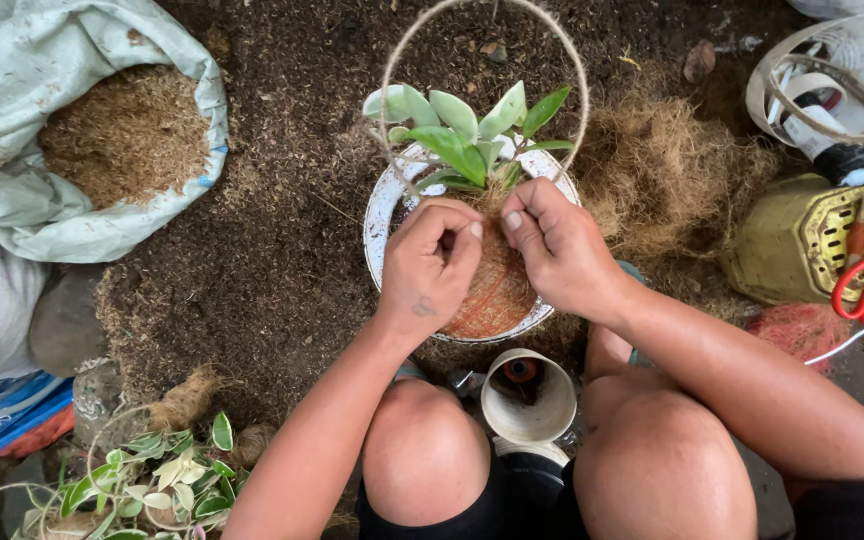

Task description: The person arranges a small plant into a coconut husk planter, securing it with twine and adjusting the leaves. They then use scissors to trim excess twine from the finished arrangement.

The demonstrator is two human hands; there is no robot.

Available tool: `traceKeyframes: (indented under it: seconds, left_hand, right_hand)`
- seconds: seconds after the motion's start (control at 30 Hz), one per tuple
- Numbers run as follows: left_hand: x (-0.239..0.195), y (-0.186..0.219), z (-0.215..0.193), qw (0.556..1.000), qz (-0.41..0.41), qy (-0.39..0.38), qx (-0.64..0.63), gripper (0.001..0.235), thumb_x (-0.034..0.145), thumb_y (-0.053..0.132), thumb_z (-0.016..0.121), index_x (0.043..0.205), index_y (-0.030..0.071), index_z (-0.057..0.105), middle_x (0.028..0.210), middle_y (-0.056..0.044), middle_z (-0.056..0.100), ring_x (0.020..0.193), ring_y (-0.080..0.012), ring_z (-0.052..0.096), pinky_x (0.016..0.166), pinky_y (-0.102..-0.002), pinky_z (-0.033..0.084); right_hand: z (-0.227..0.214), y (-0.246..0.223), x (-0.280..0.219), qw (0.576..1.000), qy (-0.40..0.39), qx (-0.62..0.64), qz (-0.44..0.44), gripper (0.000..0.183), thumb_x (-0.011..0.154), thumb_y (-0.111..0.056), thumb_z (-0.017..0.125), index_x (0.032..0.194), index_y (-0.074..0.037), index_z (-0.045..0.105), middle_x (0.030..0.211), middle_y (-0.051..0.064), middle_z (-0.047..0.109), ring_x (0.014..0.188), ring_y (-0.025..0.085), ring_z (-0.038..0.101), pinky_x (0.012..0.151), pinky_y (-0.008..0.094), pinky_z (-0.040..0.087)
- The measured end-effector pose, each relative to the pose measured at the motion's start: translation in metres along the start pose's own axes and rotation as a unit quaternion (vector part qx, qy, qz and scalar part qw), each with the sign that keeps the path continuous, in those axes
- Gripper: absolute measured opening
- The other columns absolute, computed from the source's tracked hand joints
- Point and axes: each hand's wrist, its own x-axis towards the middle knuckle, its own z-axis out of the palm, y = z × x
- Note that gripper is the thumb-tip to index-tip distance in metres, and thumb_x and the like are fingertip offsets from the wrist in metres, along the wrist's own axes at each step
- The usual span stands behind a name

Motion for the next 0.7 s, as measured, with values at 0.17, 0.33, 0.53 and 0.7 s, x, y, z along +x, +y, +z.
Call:
traceKeyframes:
  seconds: [0.17, 0.33, 0.53, 0.7]
  left_hand:
    - [-0.0007, -0.0033, 0.0026, 0.999, 0.014, -0.015, -0.034, 0.002, 0.103, 0.003, 0.064, 0.102, 0.001, 0.063, 0.108, -0.005, 0.069, 0.086, -0.0082, 0.059, 0.077, -0.023, 0.051]
    - [0.0006, -0.0062, 0.0059, 0.989, -0.103, -0.019, -0.101, 0.006, 0.105, 0.008, 0.063, 0.102, 0.003, 0.062, 0.093, 0.001, 0.064, 0.079, -0.0036, 0.051, 0.071, -0.02, 0.046]
    - [-0.0033, -0.0062, 0.0059, 0.989, -0.107, -0.033, -0.101, 0.008, 0.106, 0.01, 0.06, 0.102, 0.004, 0.059, 0.098, 0.002, 0.066, 0.081, -0.0017, 0.054, 0.071, -0.02, 0.049]
    - [-0.0026, -0.0064, 0.008, 0.982, -0.131, -0.016, -0.134, 0.008, 0.106, 0.01, 0.06, 0.103, 0.004, 0.06, 0.097, 0.002, 0.066, 0.076, -0.0013, 0.05, 0.066, -0.019, 0.045]
  right_hand:
    - [0.0019, 0.0017, -0.0025, 0.999, -0.002, -0.012, -0.038, 0.005, 0.106, -0.007, 0.055, 0.109, -0.003, 0.053, 0.089, 0.01, 0.059, 0.08, 0.019, 0.058, 0.073, 0.033, 0.051]
    - [0.0033, 0.0018, -0.0049, 0.999, 0.016, 0.009, -0.029, 0.006, 0.106, -0.008, 0.054, 0.109, -0.003, 0.053, 0.088, 0.011, 0.06, 0.08, 0.022, 0.058, 0.073, 0.035, 0.051]
    - [0.0068, -0.0012, -0.007, 0.999, 0.006, 0.012, -0.03, 0.014, 0.102, -0.009, 0.058, 0.113, -0.003, 0.053, 0.089, 0.011, 0.065, 0.08, 0.023, 0.066, 0.071, 0.035, 0.054]
    - [0.0096, -0.0046, -0.0035, 0.99, 0.026, -0.079, -0.114, 0.012, 0.096, -0.008, 0.069, 0.105, -0.003, 0.062, 0.089, 0.014, 0.067, 0.082, 0.028, 0.066, 0.071, 0.038, 0.052]
